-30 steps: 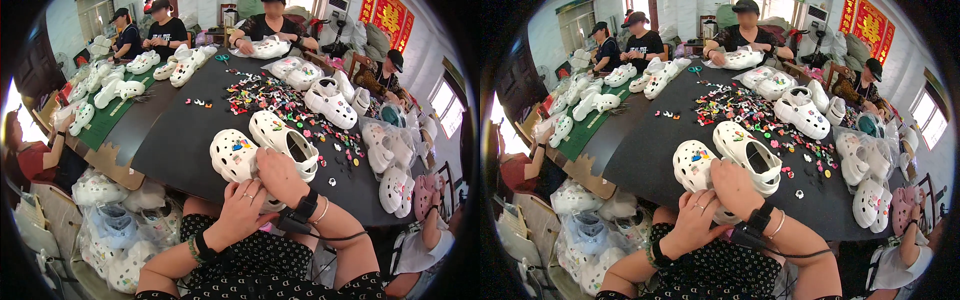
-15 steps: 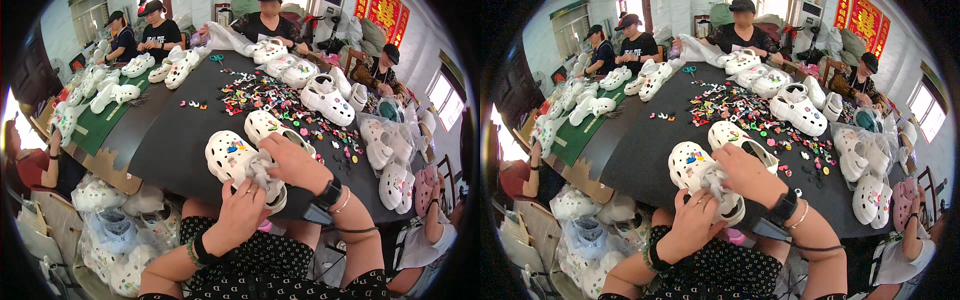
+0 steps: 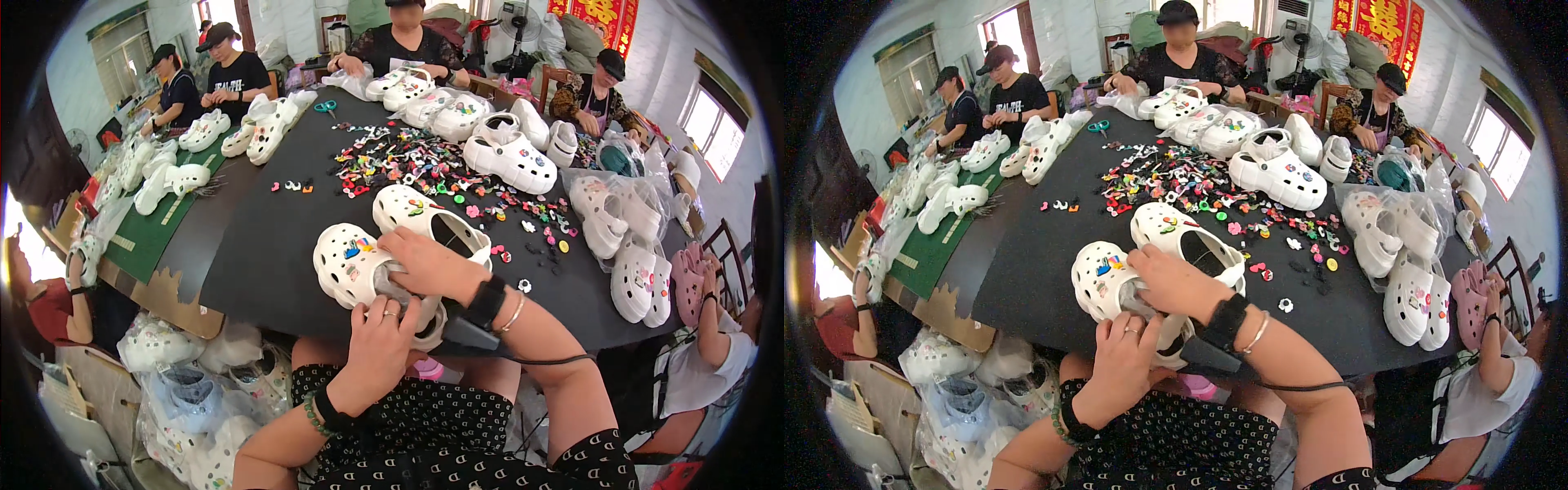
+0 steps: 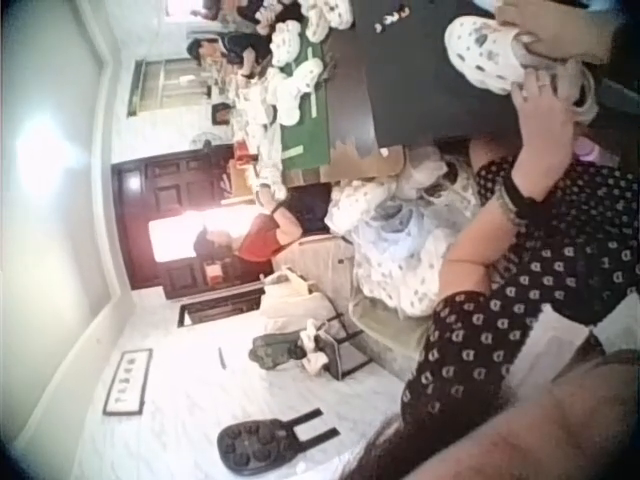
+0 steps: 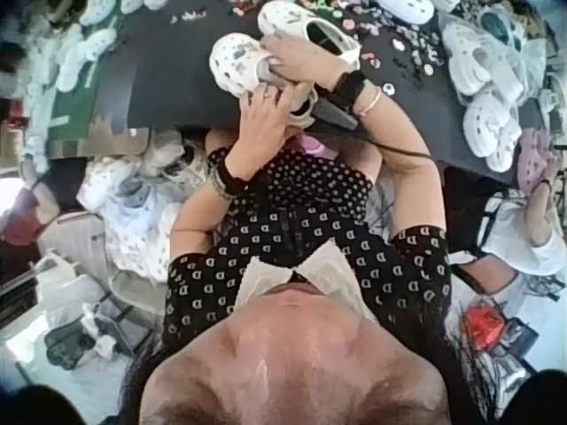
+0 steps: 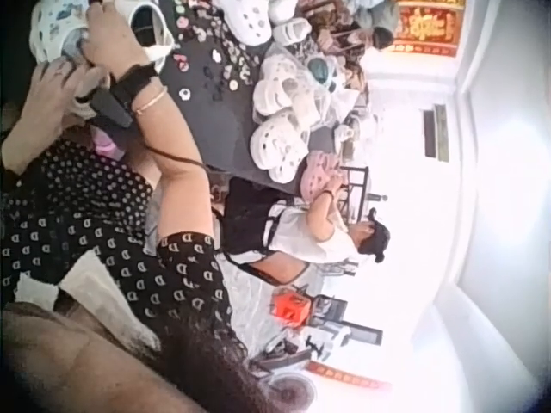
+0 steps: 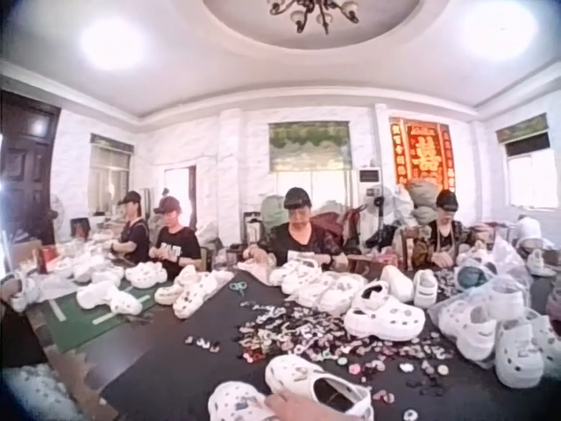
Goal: Decorating white clogs with colorful charms and packaging them in plastic bags.
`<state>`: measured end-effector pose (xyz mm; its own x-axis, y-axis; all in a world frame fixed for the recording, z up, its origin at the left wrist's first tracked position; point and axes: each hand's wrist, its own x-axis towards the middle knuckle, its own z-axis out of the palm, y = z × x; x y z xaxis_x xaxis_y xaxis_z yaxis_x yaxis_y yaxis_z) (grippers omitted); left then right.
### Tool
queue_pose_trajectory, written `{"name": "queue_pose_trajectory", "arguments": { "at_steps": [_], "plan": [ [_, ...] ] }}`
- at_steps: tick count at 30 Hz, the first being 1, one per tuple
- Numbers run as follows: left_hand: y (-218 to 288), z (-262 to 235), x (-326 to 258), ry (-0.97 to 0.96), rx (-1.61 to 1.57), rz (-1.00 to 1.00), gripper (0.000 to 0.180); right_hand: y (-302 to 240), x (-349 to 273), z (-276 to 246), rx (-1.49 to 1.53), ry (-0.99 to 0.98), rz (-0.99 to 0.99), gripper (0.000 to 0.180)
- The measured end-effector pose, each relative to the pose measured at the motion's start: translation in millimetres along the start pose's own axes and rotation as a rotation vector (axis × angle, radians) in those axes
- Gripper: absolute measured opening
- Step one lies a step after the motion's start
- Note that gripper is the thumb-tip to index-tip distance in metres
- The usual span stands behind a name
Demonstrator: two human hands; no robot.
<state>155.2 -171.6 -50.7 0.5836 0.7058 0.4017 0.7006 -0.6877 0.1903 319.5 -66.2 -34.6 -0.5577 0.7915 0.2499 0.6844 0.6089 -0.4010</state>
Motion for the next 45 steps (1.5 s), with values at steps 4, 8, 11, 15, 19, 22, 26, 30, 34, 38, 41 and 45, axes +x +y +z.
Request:
{"name": "queue_pose_trajectory", "arguments": {
  "at_steps": [4,8,11,15,19,22,26,30,34,38,41,45],
  "plan": [
    [-4.5,1.5,-6.1,0.001,-0.071,-0.039,0.079,-2.5,-13.7,-59.6,0.250,0.015,-0.030,0.048],
    [-3.9,3.1,-4.8,0.034,-0.147,-0.029,0.073,18.8,-57.4,-101.2,-0.176,0.032,-0.065,0.057],
    [-9.8,4.9,-4.9,0.033,-0.173,-0.016,0.062,21.4,-79.4,-91.2,-0.402,-0.224,0.232,0.080],
    [-22.4,0.2,-7.1,-0.017,-0.233,0.060,0.051,24.0,-84.9,-71.1,-0.370,-0.125,0.159,0.062],
    [-66.5,-31.5,-14.6,-0.031,-0.214,0.235,0.043,-21.5,-69.7,-67.3,-0.228,0.005,0.025,0.050],
    [-91.1,-71.5,-17.0,-0.086,0.054,0.284,0.023,-59.4,-63.5,-43.4,-0.076,0.176,-0.054,0.052],
    [-111.0,-110.3,-13.5,-0.091,0.146,0.343,0.016,-114.9,-50.9,-4.7,0.146,0.300,0.011,0.055],
    [-138.7,-134.6,-10.2,-0.049,0.513,0.461,0.012,-144.5,-31.2,21.4,0.158,0.279,0.063,0.063],
    [-176.1,-141.8,-4.8,-0.087,0.623,0.399,0.014,-149.2,-6.3,66.1,0.120,0.252,0.010,0.075],
    [-191.8,-126.3,-11.1,-0.141,0.557,0.124,0.023,-150.5,-11.3,88.1,0.180,0.203,-0.043,0.081],
    [-168.0,-127.2,-8.5,-0.001,0.617,0.096,0.027,-141.0,-20.8,70.7,0.151,0.208,-0.112,0.075],
    [-111.4,-125.8,-11.8,0.318,0.213,-0.195,0.025,-130.7,-46.8,39.3,0.138,0.241,-0.172,0.050]
  ]
}}
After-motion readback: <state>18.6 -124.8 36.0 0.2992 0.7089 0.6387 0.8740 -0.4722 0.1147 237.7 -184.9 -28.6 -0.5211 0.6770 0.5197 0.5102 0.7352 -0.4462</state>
